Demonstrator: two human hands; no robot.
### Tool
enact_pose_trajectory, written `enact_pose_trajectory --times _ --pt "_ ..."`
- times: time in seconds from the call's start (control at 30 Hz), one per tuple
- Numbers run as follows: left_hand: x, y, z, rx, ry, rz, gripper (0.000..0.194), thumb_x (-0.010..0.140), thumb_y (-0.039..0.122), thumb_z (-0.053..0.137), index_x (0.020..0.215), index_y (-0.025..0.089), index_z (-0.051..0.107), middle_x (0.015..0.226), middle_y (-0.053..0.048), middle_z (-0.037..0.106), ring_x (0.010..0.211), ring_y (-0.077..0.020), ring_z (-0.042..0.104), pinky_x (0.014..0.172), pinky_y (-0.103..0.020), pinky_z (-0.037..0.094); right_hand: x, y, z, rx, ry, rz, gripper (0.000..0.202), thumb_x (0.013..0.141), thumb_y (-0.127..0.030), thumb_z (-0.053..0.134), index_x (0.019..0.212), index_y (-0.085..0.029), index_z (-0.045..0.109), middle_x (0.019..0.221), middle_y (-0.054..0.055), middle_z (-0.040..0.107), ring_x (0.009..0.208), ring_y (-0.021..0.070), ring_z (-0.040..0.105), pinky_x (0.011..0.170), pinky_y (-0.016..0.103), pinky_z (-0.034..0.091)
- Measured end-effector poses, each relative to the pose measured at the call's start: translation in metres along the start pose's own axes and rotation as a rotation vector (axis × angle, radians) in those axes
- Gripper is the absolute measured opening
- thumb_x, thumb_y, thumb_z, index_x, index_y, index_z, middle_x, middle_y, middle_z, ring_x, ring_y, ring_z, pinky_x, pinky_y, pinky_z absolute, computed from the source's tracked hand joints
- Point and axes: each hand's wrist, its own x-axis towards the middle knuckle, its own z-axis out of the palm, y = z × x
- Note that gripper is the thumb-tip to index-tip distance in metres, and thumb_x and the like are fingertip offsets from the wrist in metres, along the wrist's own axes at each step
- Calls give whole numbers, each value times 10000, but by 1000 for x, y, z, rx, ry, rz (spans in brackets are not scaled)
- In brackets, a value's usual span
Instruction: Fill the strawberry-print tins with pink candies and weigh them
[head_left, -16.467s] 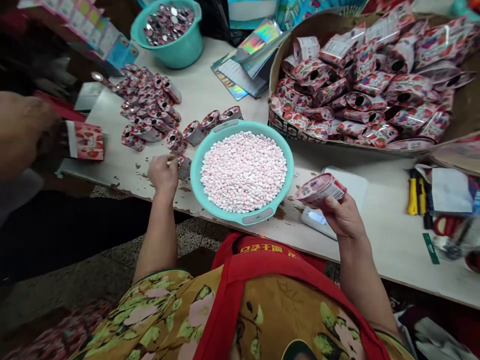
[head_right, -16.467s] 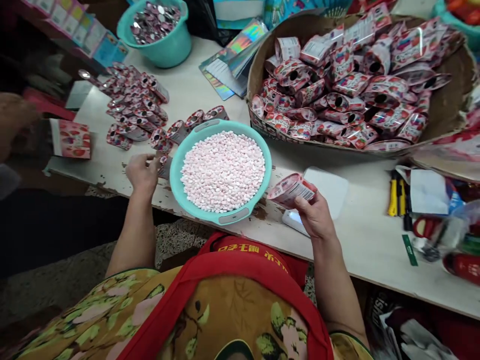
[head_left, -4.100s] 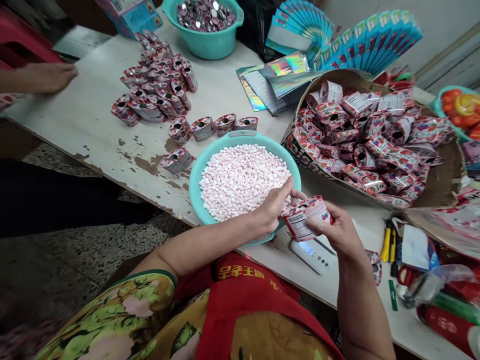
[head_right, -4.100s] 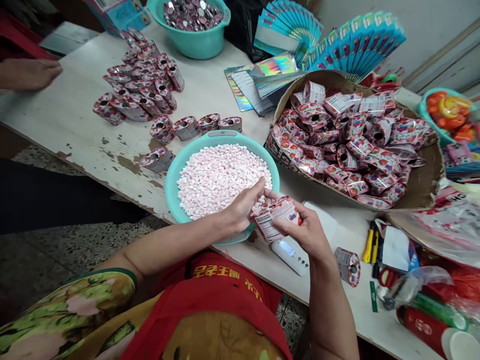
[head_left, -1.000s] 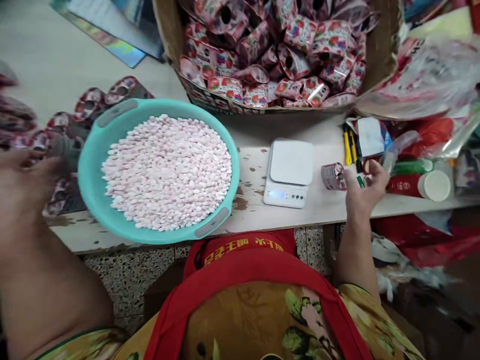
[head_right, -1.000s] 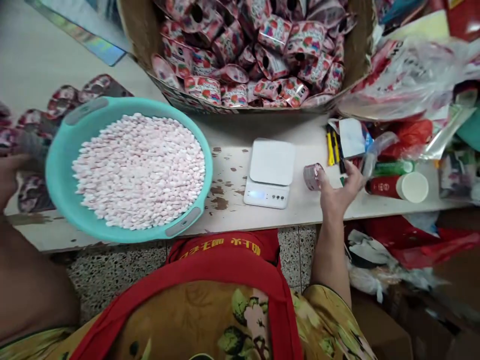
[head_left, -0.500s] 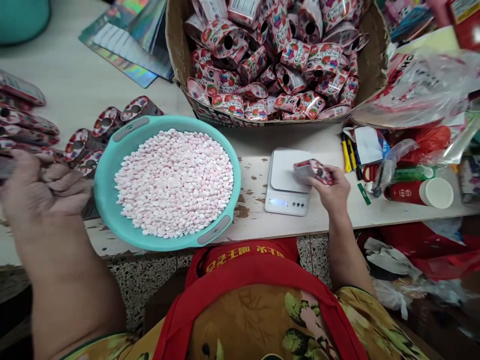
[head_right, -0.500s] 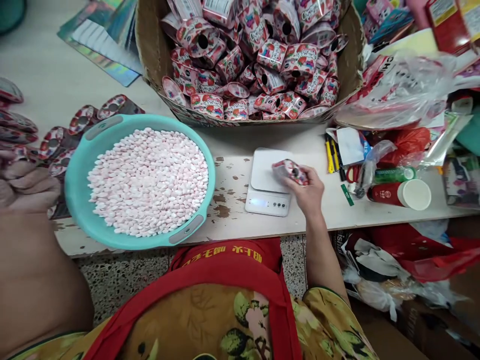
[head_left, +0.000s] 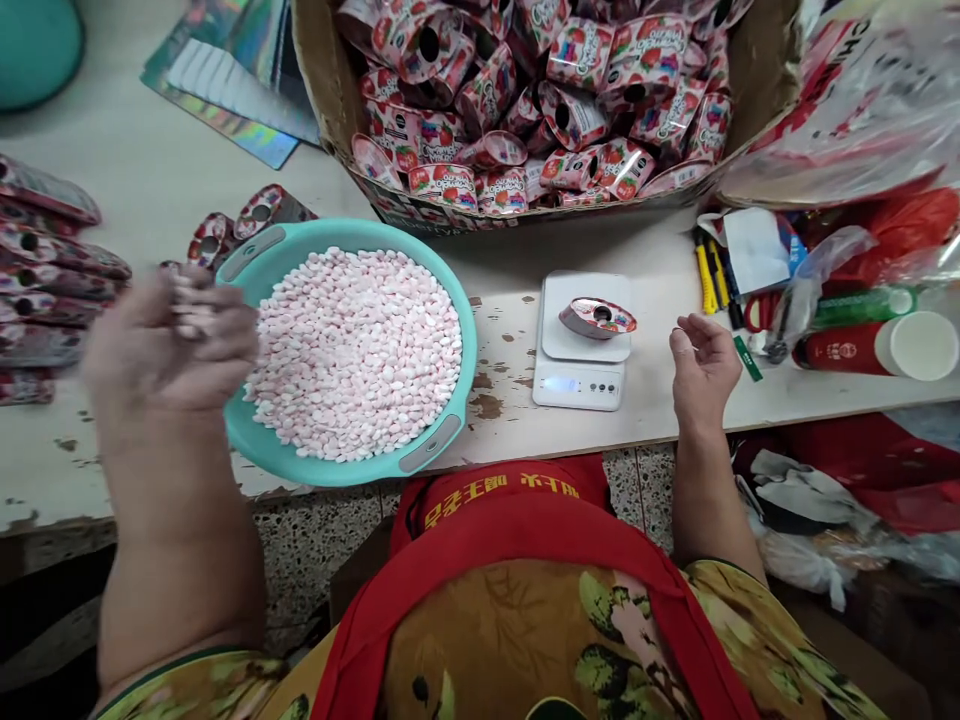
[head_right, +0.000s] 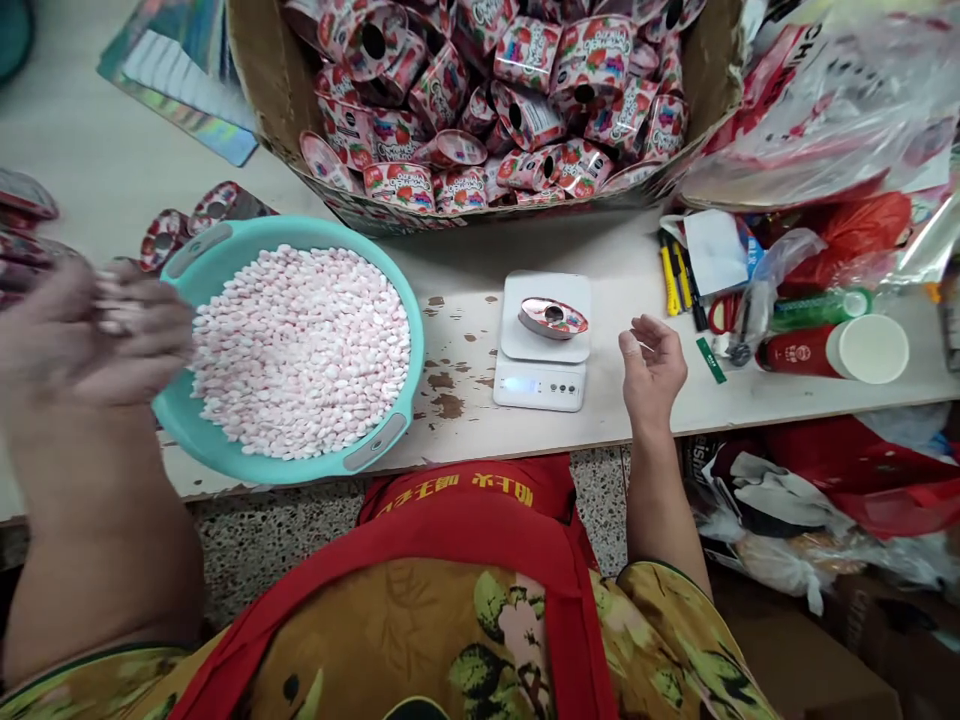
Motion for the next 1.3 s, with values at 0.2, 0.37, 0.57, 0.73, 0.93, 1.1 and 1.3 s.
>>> enact_pose_trajectory --times 0.2,0.37,0.57,0.73,0.93,1.1,1.3 --pt "2 0 29 -162 -313 -99 258 769 297 862 777 186 629 585 35 402 579 -84 91 499 -251 13 -12 8 -1 -18 11 31 455 819 -476 747 1169 -202 650 1131 95 708 1054 221 697 990 457 578" --pt "9 13 54 -206 -374 9 139 813 114 759 920 164 686 665 14 510 601 -62 255 459 -166 171 -17 9 -3 18 26 32 418 814 -423 763 1152 -202 656 1116 84 716 1037 209 702 998 453 574" --pt "7 21 113 -40 -545 110 166 812 124 753 974 120 719 786 -39 656 626 -70 482 498 -196 293 -25 14 -6 53 74 71 423 792 -424 789 1125 -193 667 1091 82 726 1019 205 706 997 447 571" --pt "1 29 191 380 -762 329 111 762 129 739 868 109 714 676 -12 602 603 -95 493 572 -244 338 -32 17 -1 111 91 107 438 774 -415 812 1116 -171 685 1072 95 740 995 212 712 983 450 569" --pt "-4 39 281 1052 -848 871 185 816 135 651 959 131 768 892 -55 699 774 -159 559 691 -285 362 -35 17 0 146 100 109 417 773 -427 813 1097 -194 695 1074 91 750 991 220 716 986 463 571" --pt "-11 28 309 1308 -773 1121 262 899 141 542 1007 118 779 1035 -138 697 852 -223 598 670 -330 323 -39 21 -7 119 99 125 413 785 -439 807 1099 -195 697 1084 98 751 1001 234 720 973 470 577" --pt "-8 19 309 1219 -783 1185 297 877 135 548 1070 143 774 1038 -126 693 816 -215 596 645 -324 310 -40 25 -11 111 103 134 419 784 -465 803 1095 -206 695 1080 90 760 1000 232 724 971 473 579"
